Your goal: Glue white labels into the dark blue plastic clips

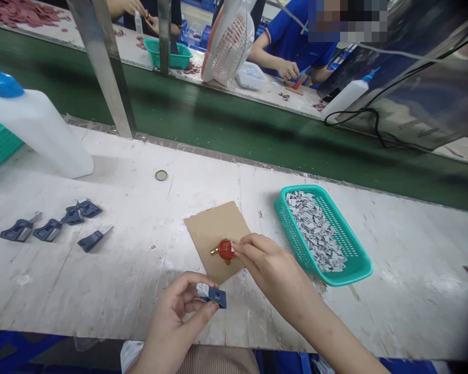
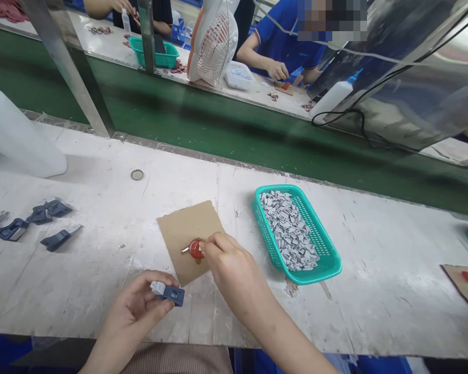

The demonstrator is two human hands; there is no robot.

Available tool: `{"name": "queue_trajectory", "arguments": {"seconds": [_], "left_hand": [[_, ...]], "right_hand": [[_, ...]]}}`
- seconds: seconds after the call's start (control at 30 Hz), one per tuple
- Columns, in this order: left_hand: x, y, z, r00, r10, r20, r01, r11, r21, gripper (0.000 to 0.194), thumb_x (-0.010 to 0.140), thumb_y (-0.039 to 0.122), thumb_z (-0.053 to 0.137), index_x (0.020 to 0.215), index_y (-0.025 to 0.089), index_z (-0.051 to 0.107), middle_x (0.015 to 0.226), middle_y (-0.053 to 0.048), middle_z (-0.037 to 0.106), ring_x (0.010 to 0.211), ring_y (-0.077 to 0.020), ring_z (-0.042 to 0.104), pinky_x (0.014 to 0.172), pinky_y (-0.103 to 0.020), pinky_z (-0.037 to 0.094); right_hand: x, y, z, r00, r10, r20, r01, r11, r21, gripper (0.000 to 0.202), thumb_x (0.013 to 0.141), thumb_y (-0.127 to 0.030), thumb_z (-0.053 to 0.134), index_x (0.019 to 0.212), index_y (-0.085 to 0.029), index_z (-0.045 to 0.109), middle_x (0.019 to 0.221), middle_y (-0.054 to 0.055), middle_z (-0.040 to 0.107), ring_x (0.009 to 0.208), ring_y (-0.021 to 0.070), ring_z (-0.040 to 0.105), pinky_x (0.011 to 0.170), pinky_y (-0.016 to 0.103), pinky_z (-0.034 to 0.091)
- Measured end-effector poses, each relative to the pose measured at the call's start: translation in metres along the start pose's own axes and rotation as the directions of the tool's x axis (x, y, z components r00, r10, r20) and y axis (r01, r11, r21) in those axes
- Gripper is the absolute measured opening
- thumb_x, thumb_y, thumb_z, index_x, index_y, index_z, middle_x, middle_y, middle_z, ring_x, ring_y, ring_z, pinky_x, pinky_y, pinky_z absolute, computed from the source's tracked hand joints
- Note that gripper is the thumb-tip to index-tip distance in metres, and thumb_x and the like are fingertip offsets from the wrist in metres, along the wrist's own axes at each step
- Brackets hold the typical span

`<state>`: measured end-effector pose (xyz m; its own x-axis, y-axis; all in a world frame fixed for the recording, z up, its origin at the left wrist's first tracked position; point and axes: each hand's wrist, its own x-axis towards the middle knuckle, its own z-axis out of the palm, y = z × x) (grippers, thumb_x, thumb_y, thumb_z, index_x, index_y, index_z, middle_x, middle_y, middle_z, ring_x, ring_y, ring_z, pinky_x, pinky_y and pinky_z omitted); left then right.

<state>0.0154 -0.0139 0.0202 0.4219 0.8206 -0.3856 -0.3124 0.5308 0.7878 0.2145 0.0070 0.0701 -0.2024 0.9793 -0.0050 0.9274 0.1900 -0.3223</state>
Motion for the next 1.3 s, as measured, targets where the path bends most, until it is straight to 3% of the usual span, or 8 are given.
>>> {"name": "queue_trajectory", "arguments": {"seconds": [0.2, 0.3, 0.4, 0.5, 0.77, 0.9, 1.1, 1.3], "left_hand": [[-0.001, -0.001, 0.001, 0.999, 0.003, -0.041, -0.003, 1.000, 0.003, 0.017, 0.079, 0.030, 0.077, 0.090, 0.022, 0.069, 0.095, -0.002, 0.074, 0.084, -0.0136, 0.069, 0.075, -0.021, 0.052], [0.000, -0.001, 0.003, 0.998, 0.015, -0.062, -0.015, 1.000, 0.006, 0.016, 0.079, 0.030, 0.077, 0.090, 0.021, 0.068, 0.096, -0.004, 0.075, 0.085, -0.0152, 0.069, 0.075, -0.023, 0.053], [0.002, 0.000, 0.005, 0.997, 0.025, -0.072, -0.026, 1.000, -0.003, 0.016, 0.080, 0.029, 0.076, 0.090, 0.021, 0.068, 0.096, -0.004, 0.076, 0.087, -0.0159, 0.069, 0.078, -0.024, 0.054], [0.005, 0.000, 0.008, 0.998, 0.030, -0.064, -0.031, 0.999, -0.013, 0.016, 0.081, 0.029, 0.076, 0.092, 0.021, 0.068, 0.097, -0.004, 0.076, 0.092, -0.0168, 0.069, 0.081, -0.025, 0.055], [0.012, 0.000, 0.013, 0.999, 0.042, -0.029, -0.042, 0.999, -0.004, 0.018, 0.083, 0.029, 0.074, 0.098, 0.021, 0.069, 0.100, -0.004, 0.076, 0.096, -0.0171, 0.070, 0.085, -0.024, 0.055], [0.012, 0.004, 0.016, 0.995, 0.069, -0.071, -0.069, 0.998, -0.002, 0.013, 0.082, 0.026, 0.074, 0.094, 0.021, 0.070, 0.098, -0.003, 0.077, 0.095, -0.0157, 0.070, 0.084, -0.021, 0.055], [0.009, 0.009, 0.023, 0.990, 0.082, -0.119, -0.080, 0.996, 0.025, 0.014, 0.079, 0.025, 0.076, 0.092, 0.022, 0.073, 0.096, -0.002, 0.077, 0.096, -0.0186, 0.071, 0.085, -0.023, 0.056], [0.004, 0.009, 0.025, 0.970, 0.159, -0.182, -0.132, 0.980, 0.150, 0.015, 0.077, 0.025, 0.077, 0.091, 0.023, 0.075, 0.092, -0.002, 0.076, 0.084, -0.0173, 0.070, 0.080, -0.024, 0.057]], "right_hand": [[-0.002, 0.006, -0.007, 0.981, 0.158, -0.116, -0.112, 0.939, 0.326, 0.018, 0.094, -0.021, 0.057, 0.093, -0.022, 0.075, 0.094, 0.006, 0.073, 0.085, 0.0200, 0.070, 0.072, 0.030, 0.055], [-0.002, 0.007, -0.011, 0.953, 0.302, -0.020, -0.254, 0.833, 0.491, 0.018, 0.090, -0.032, 0.062, 0.089, -0.021, 0.077, 0.096, 0.008, 0.076, 0.089, 0.0235, 0.071, 0.075, 0.034, 0.056], [-0.003, 0.009, -0.014, 0.895, 0.421, 0.150, -0.396, 0.593, 0.701, 0.025, 0.082, -0.042, 0.070, 0.090, -0.019, 0.078, 0.095, 0.009, 0.077, 0.089, 0.0253, 0.072, 0.075, 0.036, 0.058], [-0.006, 0.011, -0.013, 0.854, 0.462, 0.241, -0.442, 0.396, 0.805, 0.029, 0.074, -0.045, 0.078, 0.087, -0.019, 0.078, 0.088, 0.008, 0.077, 0.081, 0.0230, 0.072, 0.074, 0.036, 0.059], [-0.011, 0.016, -0.006, 0.855, 0.448, 0.261, -0.418, 0.296, 0.859, 0.022, 0.077, -0.040, 0.079, 0.086, -0.020, 0.078, 0.073, 0.004, 0.073, 0.074, 0.0173, 0.067, 0.072, 0.030, 0.057], [-0.016, 0.007, -0.011, 0.896, 0.375, 0.237, -0.372, 0.343, 0.863, 0.016, 0.080, -0.035, 0.077, 0.088, -0.022, 0.077, 0.084, 0.005, 0.075, 0.080, 0.0179, 0.069, 0.075, 0.030, 0.058], [-0.019, -0.023, -0.028, 0.972, 0.216, 0.092, -0.215, 0.660, 0.720, 0.010, 0.088, -0.023, 0.067, 0.090, -0.023, 0.076, 0.098, 0.006, 0.074, 0.094, 0.0207, 0.069, 0.086, 0.033, 0.057], [-0.021, -0.031, -0.027, 0.987, 0.150, 0.047, -0.142, 0.723, 0.676, 0.012, 0.090, -0.018, 0.064, 0.090, -0.025, 0.075, 0.096, 0.003, 0.073, 0.092, 0.0185, 0.069, 0.080, 0.027, 0.057]]}}
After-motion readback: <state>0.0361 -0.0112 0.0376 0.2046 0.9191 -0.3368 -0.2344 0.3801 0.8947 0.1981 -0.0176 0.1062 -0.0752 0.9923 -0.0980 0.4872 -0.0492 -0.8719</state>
